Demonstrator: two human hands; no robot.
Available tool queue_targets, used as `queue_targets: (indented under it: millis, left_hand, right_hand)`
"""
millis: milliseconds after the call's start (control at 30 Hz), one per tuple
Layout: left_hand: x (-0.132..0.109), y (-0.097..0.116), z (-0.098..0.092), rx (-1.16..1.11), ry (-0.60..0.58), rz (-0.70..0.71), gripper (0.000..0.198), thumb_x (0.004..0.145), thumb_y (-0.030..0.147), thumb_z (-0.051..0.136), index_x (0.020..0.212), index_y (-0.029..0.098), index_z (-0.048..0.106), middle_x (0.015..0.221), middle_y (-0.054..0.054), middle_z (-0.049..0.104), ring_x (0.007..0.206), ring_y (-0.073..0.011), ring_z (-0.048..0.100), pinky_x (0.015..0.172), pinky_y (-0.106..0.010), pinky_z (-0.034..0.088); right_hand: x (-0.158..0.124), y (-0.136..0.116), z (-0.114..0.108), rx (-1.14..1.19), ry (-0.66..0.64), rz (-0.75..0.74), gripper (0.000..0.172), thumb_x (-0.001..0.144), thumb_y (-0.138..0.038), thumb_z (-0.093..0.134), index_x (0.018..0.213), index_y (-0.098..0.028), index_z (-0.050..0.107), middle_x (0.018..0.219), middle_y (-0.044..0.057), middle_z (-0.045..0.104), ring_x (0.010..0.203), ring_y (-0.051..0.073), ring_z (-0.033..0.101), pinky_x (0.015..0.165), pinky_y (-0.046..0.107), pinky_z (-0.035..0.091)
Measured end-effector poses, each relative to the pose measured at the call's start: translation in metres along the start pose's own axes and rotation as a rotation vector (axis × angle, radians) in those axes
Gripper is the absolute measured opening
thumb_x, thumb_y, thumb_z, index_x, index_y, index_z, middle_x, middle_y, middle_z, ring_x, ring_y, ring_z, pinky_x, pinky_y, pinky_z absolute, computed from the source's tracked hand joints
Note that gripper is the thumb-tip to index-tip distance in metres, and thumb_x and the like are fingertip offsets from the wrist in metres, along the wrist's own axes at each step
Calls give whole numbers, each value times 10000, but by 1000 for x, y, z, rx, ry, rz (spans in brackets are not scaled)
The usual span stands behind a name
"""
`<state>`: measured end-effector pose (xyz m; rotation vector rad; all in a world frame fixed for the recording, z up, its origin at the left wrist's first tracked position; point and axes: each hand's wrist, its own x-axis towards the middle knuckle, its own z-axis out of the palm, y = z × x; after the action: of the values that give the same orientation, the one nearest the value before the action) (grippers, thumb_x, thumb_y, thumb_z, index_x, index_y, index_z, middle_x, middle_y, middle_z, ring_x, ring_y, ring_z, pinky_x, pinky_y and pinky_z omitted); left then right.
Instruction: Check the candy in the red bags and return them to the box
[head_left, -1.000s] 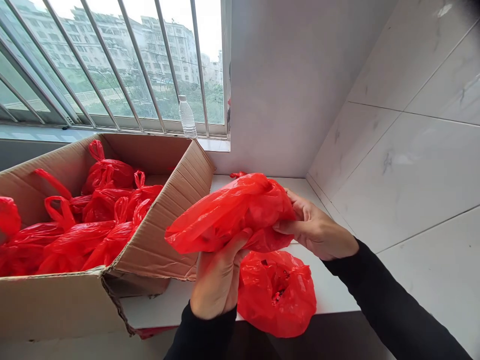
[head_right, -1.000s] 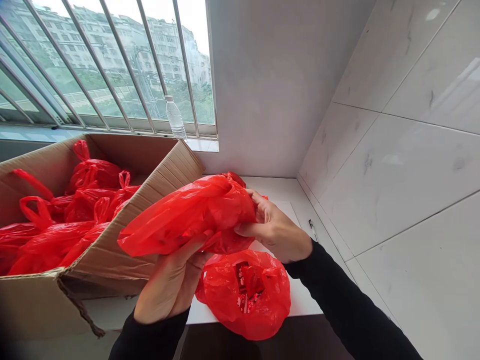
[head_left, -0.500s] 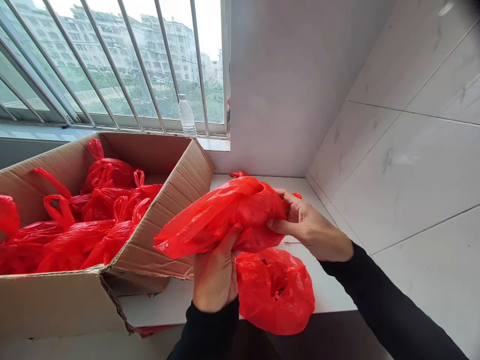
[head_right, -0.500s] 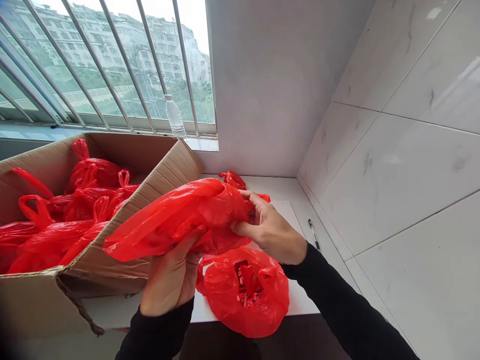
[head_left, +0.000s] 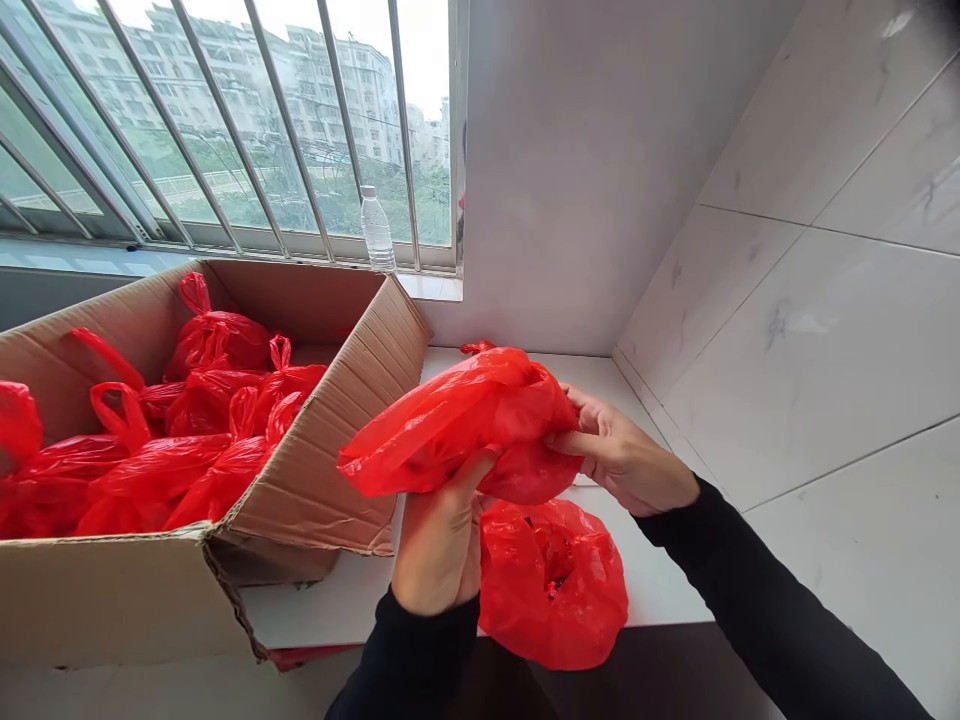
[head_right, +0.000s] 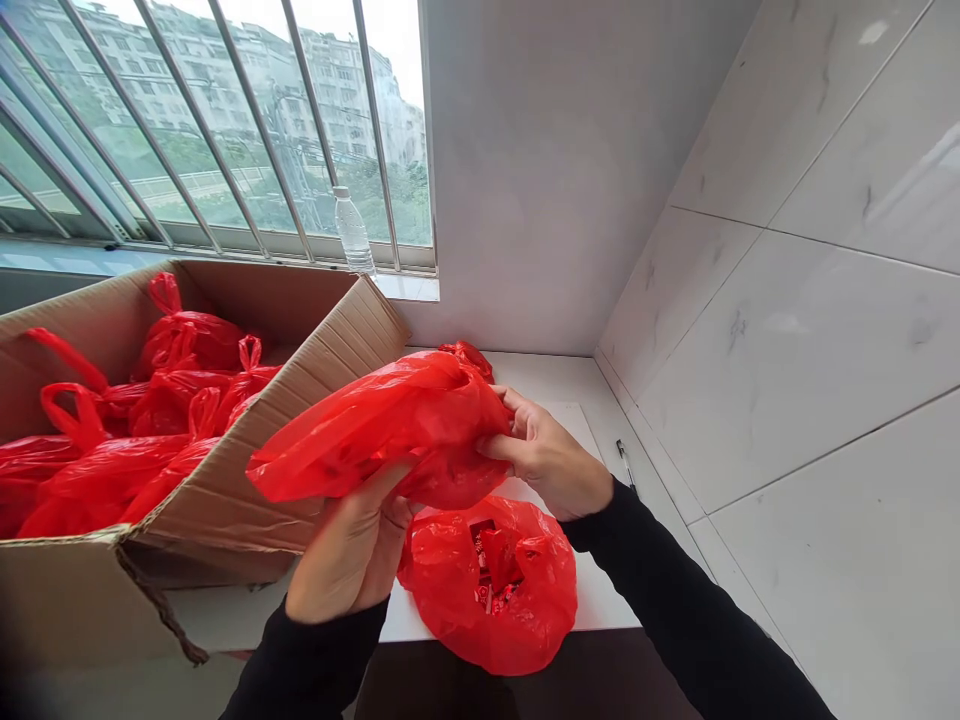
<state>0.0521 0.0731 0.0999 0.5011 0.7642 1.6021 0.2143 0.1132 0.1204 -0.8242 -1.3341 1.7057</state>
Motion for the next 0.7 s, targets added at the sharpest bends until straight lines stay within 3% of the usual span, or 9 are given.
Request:
queue_targets:
  millis: [200,500,700]
  left_hand:
    - [8,-3,0,-24,118,-6,515,575,91,844,1059,183,698,967,-19,755,850,-182,698,704,-283,599]
    - [7,-1,2,-62,168,39,575,536,59,849,1073,206,700,951,0,759,814,-170,694,633,-254,583]
    - [7,-3,-1,-81,147,48,543,553,41,836,1053,212,710,939,10,763,793,-158,695,621,-238,578]
  right_hand:
    - [2,4,-2,32,34,66,419,824,-182,679,1215,-257,550,1176,46,688,943,180,689,749,306,566]
    - [1,9,-4,26,33,36,376,880,-285,671,1234,-252,547,1169,63,694,982,195,693,786,324,578]
    - [-1,7,1,14,29,3,458,846,-228,692,1267,-247,513,1191,66,686,1009,190,683,844,343,563]
